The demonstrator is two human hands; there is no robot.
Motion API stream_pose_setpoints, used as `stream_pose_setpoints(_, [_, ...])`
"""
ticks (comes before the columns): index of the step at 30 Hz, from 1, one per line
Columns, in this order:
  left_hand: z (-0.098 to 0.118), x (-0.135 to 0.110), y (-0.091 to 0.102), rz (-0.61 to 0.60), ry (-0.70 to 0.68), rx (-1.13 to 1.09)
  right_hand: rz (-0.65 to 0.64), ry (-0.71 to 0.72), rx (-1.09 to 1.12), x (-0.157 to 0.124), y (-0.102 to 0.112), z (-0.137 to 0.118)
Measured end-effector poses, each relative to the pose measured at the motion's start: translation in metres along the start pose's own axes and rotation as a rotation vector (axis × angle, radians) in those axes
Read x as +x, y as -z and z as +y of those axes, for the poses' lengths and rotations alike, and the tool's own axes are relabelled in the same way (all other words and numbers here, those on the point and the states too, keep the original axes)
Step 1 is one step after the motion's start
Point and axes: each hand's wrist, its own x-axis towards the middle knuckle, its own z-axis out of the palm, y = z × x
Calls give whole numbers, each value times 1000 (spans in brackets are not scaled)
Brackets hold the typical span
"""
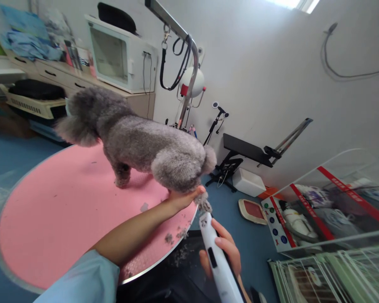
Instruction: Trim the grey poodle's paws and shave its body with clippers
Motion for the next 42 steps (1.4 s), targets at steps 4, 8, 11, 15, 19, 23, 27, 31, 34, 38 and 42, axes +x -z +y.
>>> stream_pose_setpoints(4, [7, -2, 0, -127, -5, -38, 133, -26, -15, -8, -3, -3])
stream_pose_setpoints(8, [8, -3, 3, -149, -1, 8, 138, -2, -6, -8, -11, 2])
stream_pose_setpoints(11, [6, -3, 5, -201, -4, 63, 109, -35, 29, -5, -13, 6])
stream_pose_setpoints(15, [5, -5, 4, -201, -15, 88, 47, 46, 17, -2, -14, 9])
stream_pose_setpoints(19, [3, -6, 3, -182, -34, 91, 65, 129, -79, -8, -17, 12])
stream_pose_setpoints(23, [1, -6, 2, -176, -51, 90, 108, 199, -168, -14, -23, 16])
stream_pose_setpoints(27, [-4, -5, 1, -94, -61, 75, 70, 8, 85, -13, -28, 6])
stream_pose_setpoints(31, [-6, -3, 0, -25, -27, 77, 391, -388, 385, -11, -34, -17])
stream_pose_setpoints(34, [-3, -3, -1, -5, -16, 65, 513, -465, 442, -10, -41, -27])
stream_pose_setpoints(38, [3, -6, -2, 34, -31, 40, 532, -531, 461, -8, -50, -26])
stream_pose_setpoints(42, [7, -8, -2, 2, -13, -3, 515, -531, 483, -8, -58, -22])
